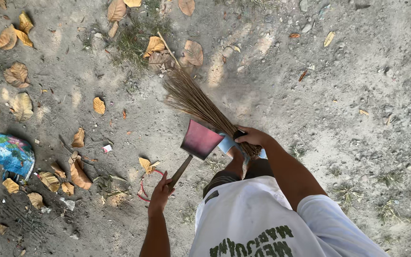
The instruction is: The person sweeps dirt, leaves, and debris across an outdoor ground area using a bundle-style broom and a dustpan held by hand.
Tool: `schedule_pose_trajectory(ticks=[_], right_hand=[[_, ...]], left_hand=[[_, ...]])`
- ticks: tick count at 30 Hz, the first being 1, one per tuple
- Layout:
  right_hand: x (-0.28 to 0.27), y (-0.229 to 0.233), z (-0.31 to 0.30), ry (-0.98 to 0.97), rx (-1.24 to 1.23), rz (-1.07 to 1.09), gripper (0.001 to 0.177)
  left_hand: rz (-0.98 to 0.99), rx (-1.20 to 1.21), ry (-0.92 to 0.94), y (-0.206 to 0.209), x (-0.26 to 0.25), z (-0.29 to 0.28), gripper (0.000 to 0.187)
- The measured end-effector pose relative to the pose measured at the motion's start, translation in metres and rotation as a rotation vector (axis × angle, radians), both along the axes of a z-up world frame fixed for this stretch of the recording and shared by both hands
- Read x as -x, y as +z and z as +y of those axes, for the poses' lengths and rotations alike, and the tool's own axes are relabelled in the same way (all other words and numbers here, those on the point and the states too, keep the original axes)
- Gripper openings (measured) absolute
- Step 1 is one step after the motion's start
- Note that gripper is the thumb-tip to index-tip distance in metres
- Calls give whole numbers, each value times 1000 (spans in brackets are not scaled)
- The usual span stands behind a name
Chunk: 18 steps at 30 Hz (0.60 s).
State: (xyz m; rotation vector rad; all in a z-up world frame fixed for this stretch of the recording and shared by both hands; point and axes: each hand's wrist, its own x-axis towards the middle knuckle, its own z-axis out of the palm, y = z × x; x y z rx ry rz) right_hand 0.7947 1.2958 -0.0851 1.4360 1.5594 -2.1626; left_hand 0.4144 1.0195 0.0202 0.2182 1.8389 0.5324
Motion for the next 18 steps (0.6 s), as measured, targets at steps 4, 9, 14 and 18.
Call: schedule_pose_trajectory(ticks=[4,9,14,18], right_hand=[[2,20,5,-128,15,-161,95],[-69,15,9,-395,-134,-418,93],[-179,24,23,-782,-172,-565,94],[-247,22,53,-1179,166,-453,86]], left_hand=[[3,19,1,-6,9,8,60],[-3,4,-10,-8,8,38,58],[12,33,-63,-7,-11,83,61],[-30,6,-32,-1,-33,113,61]])
